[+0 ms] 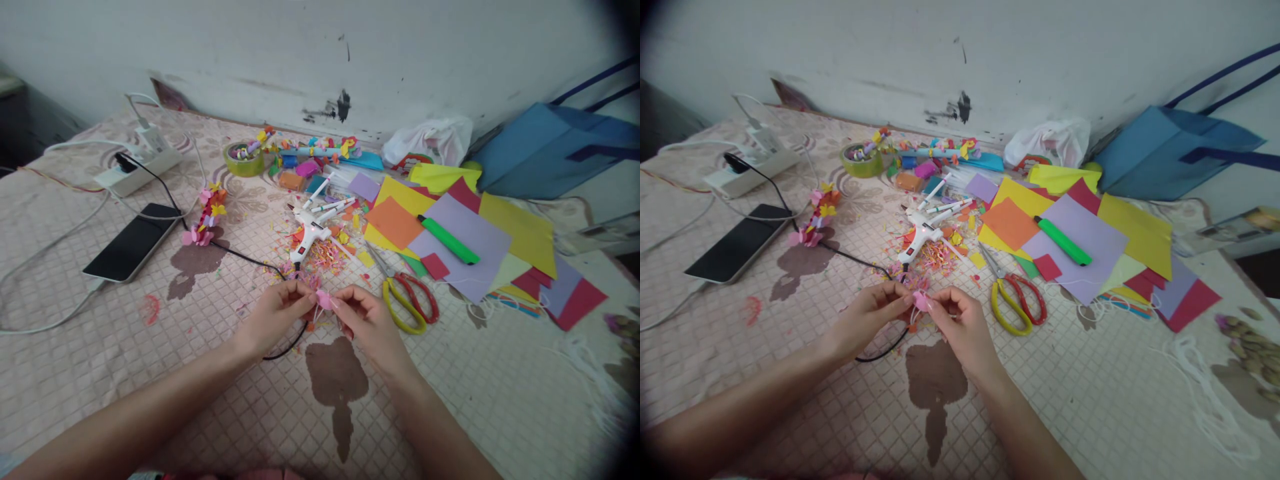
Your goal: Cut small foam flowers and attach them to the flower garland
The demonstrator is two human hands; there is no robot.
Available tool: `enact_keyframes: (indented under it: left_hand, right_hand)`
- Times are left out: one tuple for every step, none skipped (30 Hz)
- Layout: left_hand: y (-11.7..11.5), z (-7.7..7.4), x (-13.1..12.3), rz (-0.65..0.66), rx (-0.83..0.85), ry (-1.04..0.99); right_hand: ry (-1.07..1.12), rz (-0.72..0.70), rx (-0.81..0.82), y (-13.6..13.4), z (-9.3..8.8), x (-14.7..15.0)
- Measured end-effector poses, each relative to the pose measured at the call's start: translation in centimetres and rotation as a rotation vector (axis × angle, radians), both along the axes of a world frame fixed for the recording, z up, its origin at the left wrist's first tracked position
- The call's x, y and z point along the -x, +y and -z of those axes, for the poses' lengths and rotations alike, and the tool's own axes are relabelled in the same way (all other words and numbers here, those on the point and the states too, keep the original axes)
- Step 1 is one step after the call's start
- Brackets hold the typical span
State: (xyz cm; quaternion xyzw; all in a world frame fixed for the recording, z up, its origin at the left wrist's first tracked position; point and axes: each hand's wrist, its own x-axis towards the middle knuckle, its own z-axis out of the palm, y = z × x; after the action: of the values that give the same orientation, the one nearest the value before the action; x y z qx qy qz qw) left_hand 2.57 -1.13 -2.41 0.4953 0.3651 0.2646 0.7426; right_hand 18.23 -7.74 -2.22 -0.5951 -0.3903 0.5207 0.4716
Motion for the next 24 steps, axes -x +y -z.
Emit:
enact_keyframes:
  left_hand:
    - [0.0, 0.0, 0.0, 0.000, 0.000, -0.006]
    - [0.0, 0.0, 0.0, 0.000, 0.002, -0.014]
    - [0.0, 0.1, 0.1, -0.002, 0.003, -0.021]
    - [0.0, 0.1, 0.1, -0.006, 0.004, -0.024]
    - [0.0, 0.1, 0.1, -0.011, 0.005, -0.024]
    - [0.0, 0.1, 0.1, -0.020, 0.010, -0.021]
    - [0.0, 0.0, 0.0, -0.029, 0.019, -0.020]
    - [0.0, -0.1, 0.0, -0.038, 0.033, -0.018]
    - [-0.1, -0.2, 0.0, -0.046, 0.049, -0.018]
    - [-0.1, -0.2, 0.0, -0.054, 0.065, -0.020]
    - [-0.1, -0.3, 0.0, -0.060, 0.078, -0.023]
    - [-0.1, -0.4, -0.1, -0.064, 0.087, -0.026]
    - [-0.1, -0.4, -0.1, -0.065, 0.092, -0.028]
    - [-0.1, -0.4, -0.1, -0.063, 0.094, -0.029]
    - [-0.1, -0.4, -0.1, -0.058, 0.094, -0.027]
    - [-0.1, -0.4, -0.1, -0.052, 0.093, -0.025]
    - [-0.1, -0.3, 0.0, -0.045, 0.092, -0.023]
    - [-0.2, -0.3, 0.0, -0.040, 0.092, -0.023]
    - [-0.2, -0.4, 0.0, -0.037, 0.091, -0.026]
    - [-0.3, -0.4, 0.0, -0.037, 0.092, -0.030]
    - [-0.4, -0.5, 0.0, -0.041, 0.093, -0.035]
    - [-0.5, -0.6, 0.0, -0.043, 0.094, -0.040]
    - [-0.5, -0.7, 0.0, -0.043, 0.097, -0.046]
    - [-0.6, -0.8, 0.0, -0.036, 0.102, -0.054]
  right_hand:
    - [0.054, 0.007, 0.014, 0.0, 0.0, 0.0]
    - [0.106, 0.015, 0.024, 0.1, 0.0, 0.0]
    - [0.150, 0.023, 0.029, 0.2, 0.0, -0.1]
    - [0.183, 0.029, 0.033, 0.2, -0.1, -0.3]
    - [0.197, 0.036, 0.037, 0.2, -0.1, -0.5]
    - [0.188, 0.044, 0.042, 0.2, -0.1, -0.8]
    - [0.158, 0.053, 0.051, 0.1, -0.1, -1.1]
    - [0.107, 0.057, 0.064, 0.0, 0.0, -1.6]
    - [0.037, 0.049, 0.077, -0.1, 0.1, -2.0]
    - [-0.050, 0.025, 0.084, -0.3, 0.3, -2.4]
    - [-0.149, -0.008, 0.079, -0.4, 0.5, -2.8]
    - [-0.255, -0.034, 0.064, -0.6, 0.7, -3.2]
    - [-0.360, -0.042, 0.040, -0.7, 0.8, -3.4]
    - [-0.455, -0.029, 0.011, -0.9, 0.9, -3.6]
    - [-0.525, -0.003, -0.017, -0.9, 0.9, -3.7]
    - [-0.558, 0.023, -0.041, -1.0, 0.8, -3.7]
    - [-0.552, 0.026, -0.054, -1.0, 0.6, -3.6]
    - [-0.508, 0.001, -0.055, -1.0, 0.4, -3.4]
    - [-0.435, -0.052, -0.039, -1.0, 0.2, -3.2]
    - [-0.347, -0.113, -0.013, -1.0, 0.0, -2.9]
    - [-0.262, -0.167, 0.014, -0.9, -0.1, -2.5]
    - [-0.180, -0.204, 0.037, -0.9, -0.2, -2.1]
    - [-0.099, -0.215, 0.056, -0.8, -0.2, -1.7]
    - [-0.012, -0.200, 0.070, -0.7, -0.1, -1.2]
